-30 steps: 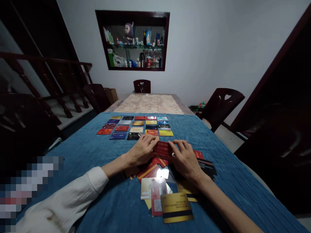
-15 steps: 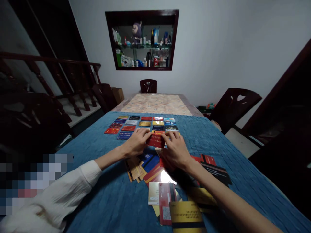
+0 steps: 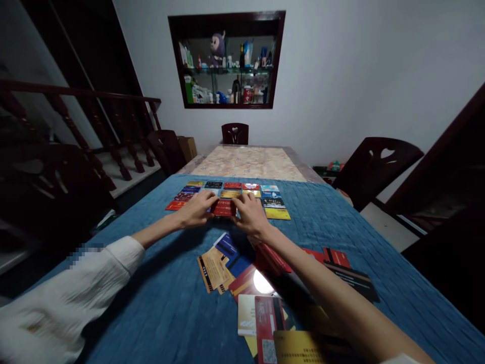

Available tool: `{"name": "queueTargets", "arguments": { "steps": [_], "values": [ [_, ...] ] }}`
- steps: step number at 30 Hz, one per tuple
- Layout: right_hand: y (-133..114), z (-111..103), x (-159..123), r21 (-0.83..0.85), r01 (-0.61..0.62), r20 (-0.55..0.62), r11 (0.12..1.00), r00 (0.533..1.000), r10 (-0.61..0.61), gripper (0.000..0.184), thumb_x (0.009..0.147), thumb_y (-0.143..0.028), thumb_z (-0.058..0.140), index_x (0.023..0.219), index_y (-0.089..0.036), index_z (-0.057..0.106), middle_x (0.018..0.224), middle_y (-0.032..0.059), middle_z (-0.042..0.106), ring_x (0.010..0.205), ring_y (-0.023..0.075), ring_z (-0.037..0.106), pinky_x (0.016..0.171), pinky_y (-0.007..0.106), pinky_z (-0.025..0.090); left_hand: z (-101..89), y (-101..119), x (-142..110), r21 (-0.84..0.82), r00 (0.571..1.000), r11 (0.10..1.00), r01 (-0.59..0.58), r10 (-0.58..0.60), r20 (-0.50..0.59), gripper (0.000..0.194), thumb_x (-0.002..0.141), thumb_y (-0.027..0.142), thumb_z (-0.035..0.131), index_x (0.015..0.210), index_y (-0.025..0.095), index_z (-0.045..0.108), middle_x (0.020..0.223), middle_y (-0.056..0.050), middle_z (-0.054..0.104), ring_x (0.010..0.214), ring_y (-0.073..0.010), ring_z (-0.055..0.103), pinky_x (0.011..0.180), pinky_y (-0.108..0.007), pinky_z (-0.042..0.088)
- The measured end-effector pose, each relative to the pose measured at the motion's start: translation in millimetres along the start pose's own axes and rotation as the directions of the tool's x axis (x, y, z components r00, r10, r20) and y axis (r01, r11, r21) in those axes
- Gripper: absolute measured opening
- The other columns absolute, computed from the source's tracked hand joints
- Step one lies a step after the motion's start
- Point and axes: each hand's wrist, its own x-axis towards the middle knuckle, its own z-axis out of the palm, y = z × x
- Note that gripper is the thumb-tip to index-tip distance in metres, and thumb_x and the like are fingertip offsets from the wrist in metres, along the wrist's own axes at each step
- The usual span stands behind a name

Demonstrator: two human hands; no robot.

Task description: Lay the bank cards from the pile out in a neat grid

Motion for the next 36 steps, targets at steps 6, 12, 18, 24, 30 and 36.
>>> {"name": "queueTargets", "arguments": {
  "steps": [6,12,18,24,30,36],
  "values": [
    [-9.2,10.9,33.1,0.045,0.011,0.034,0.999,0.999,-0.012,0.038,0.084,-0.027,0.062,0.121,-0.020,0.063,0.124,0.0119,0.058,0.113,0.0281,0.045,0.092,0.039,0.041,4.1,-33.3,2.1,-0.008,0.997,0.999,0.049,-0.048,0.057,0.034,0.078,0.014,0.061,0.112,0.017,0.055,0.118,-0.012,0.053,0.112,-0.0281,0.052,0.088,-0.038,0.045],
    [-21.8,22.4,57.3,0.074,-0.029,0.101,0.997,0.995,0.021,0.028,0.087,-0.026,0.060,0.114,-0.024,0.067,0.128,0.0084,0.058,0.116,0.0271,0.045,0.091,0.037,0.040,12.9,-61.5,2.9,-0.033,0.991,0.995,0.095,-0.092,0.096,0.031,0.075,0.014,0.060,0.106,0.017,0.059,0.115,-0.011,0.053,0.109,-0.0277,0.054,0.089,-0.037,0.047],
    [-29.7,34.1,77.6,0.063,-0.044,0.147,0.997,0.989,0.035,0.025,0.088,-0.030,0.059,0.110,-0.025,0.069,0.128,0.0082,0.060,0.115,0.0283,0.046,0.089,0.037,0.040,31.6,-91.1,8.5,-0.059,0.985,0.989,0.135,-0.128,0.111,0.027,0.071,0.013,0.061,0.098,0.018,0.060,0.113,-0.010,0.055,0.108,-0.0272,0.056,0.090,-0.035,0.049],
    [-32.2,45.7,93.1,0.047,-0.069,0.199,0.997,0.978,0.058,0.027,0.089,-0.032,0.057,0.112,-0.027,0.070,0.127,0.0090,0.061,0.117,0.0292,0.045,0.088,0.037,0.042,47.9,-112.4,19.6,-0.061,0.974,0.981,0.184,-0.173,0.145,0.031,0.067,0.013,0.063,0.097,0.017,0.062,0.114,-0.010,0.057,0.110,-0.0278,0.058,0.095,-0.035,0.049],
    [-31.0,51.8,99.1,0.030,-0.080,0.249,0.996,0.966,0.070,0.028,0.089,-0.032,0.057,0.113,-0.027,0.069,0.128,0.0086,0.061,0.118,0.0298,0.046,0.087,0.038,0.042,46.1,-112.7,24.2,-0.028,0.956,0.982,0.184,-0.173,0.235,0.024,0.070,0.015,0.061,0.094,0.016,0.064,0.117,-0.012,0.057,0.110,-0.0287,0.058,0.094,-0.036,0.049],
    [-30.2,56.1,104.3,0.027,-0.073,0.283,0.997,0.957,0.063,0.028,0.089,-0.034,0.058,0.114,-0.028,0.070,0.127,0.0085,0.062,0.118,0.0305,0.048,0.087,0.039,0.043,44.4,-112.3,25.6,-0.004,0.940,0.980,0.200,-0.191,0.282,0.024,0.070,0.015,0.061,0.094,0.017,0.065,0.115,-0.011,0.058,0.106,-0.0276,0.060,0.089,-0.034,0.051]
  ]
}}
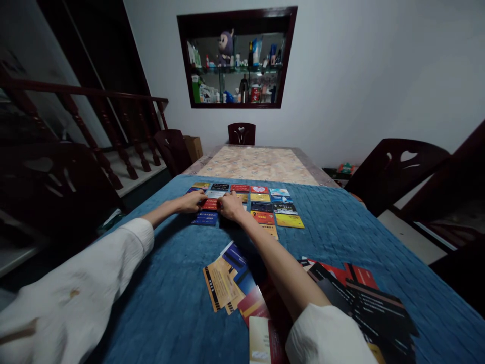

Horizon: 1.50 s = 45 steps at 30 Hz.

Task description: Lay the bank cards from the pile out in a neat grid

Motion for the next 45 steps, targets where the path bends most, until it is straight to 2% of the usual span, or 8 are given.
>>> {"name": "queueTargets", "arguments": {
  "steps": [4,18,24,31,39,45],
  "values": [
    [0.3,2.9,5.1,-0.004,-0.007,0.021,1.000,1.000,0.007,0.029,0.088,-0.035,0.059,0.114,-0.028,0.070,0.128,0.0094,0.062,0.120,0.0319,0.048,0.088,0.040,0.043,-0.1,-0.3,2.9,-0.002,1.000,1.000,-0.015,0.015,0.023,0.023,0.069,0.013,0.062,0.092,0.016,0.066,0.110,-0.010,0.061,0.099,-0.0254,0.062,0.085,-0.029,0.051],
    [-1.7,3.7,6.6,-0.010,0.002,0.047,1.000,0.999,-0.002,0.028,0.090,-0.034,0.056,0.114,-0.027,0.070,0.125,0.0110,0.064,0.120,0.0323,0.050,0.089,0.041,0.044,4.9,-3.1,12.0,-0.003,0.998,1.000,-0.031,0.031,0.054,0.019,0.064,0.011,0.062,0.082,0.016,0.068,0.102,-0.009,0.066,0.092,-0.0244,0.064,0.078,-0.027,0.052],
    [-1.9,5.1,4.5,-0.019,0.001,0.043,1.000,0.999,0.000,0.030,0.093,-0.035,0.053,0.116,-0.027,0.069,0.127,0.0120,0.062,0.121,0.0326,0.049,0.088,0.042,0.044,8.1,-4.2,14.0,-0.003,0.998,1.000,-0.030,0.030,0.052,0.028,0.065,0.011,0.063,0.092,0.016,0.068,0.111,-0.010,0.063,0.098,-0.0237,0.063,0.081,-0.025,0.052],
    [-2.3,5.2,3.0,-0.031,0.005,0.044,1.000,0.999,-0.004,0.033,0.092,-0.036,0.051,0.120,-0.028,0.067,0.128,0.0126,0.061,0.123,0.0332,0.046,0.090,0.045,0.043,7.7,-4.9,15.9,0.021,0.997,0.999,-0.044,0.043,0.065,0.024,0.067,0.010,0.061,0.089,0.016,0.067,0.111,-0.011,0.064,0.100,-0.0241,0.063,0.086,-0.025,0.051],
    [-3.7,4.7,2.6,-0.042,0.014,0.027,0.999,1.000,-0.013,0.033,0.092,-0.036,0.049,0.116,-0.025,0.069,0.126,0.0126,0.062,0.120,0.0336,0.045,0.089,0.046,0.044,7.5,-6.7,17.0,0.048,0.995,0.998,-0.047,0.042,0.092,0.021,0.066,0.012,0.059,0.084,0.017,0.068,0.095,-0.008,0.068,0.090,-0.0225,0.064,0.078,-0.025,0.052],
    [-2.7,1.6,-1.1,-0.064,0.025,-0.008,0.998,1.000,-0.026,0.038,0.091,-0.035,0.051,0.126,-0.026,0.062,0.129,0.0125,0.060,0.122,0.0342,0.042,0.088,0.046,0.044,9.7,-8.0,13.9,0.074,0.998,0.997,-0.016,0.012,0.054,0.024,0.065,0.011,0.059,0.087,0.016,0.067,0.105,-0.011,0.066,0.090,-0.0223,0.064,0.077,-0.025,0.052]
  ]
}}
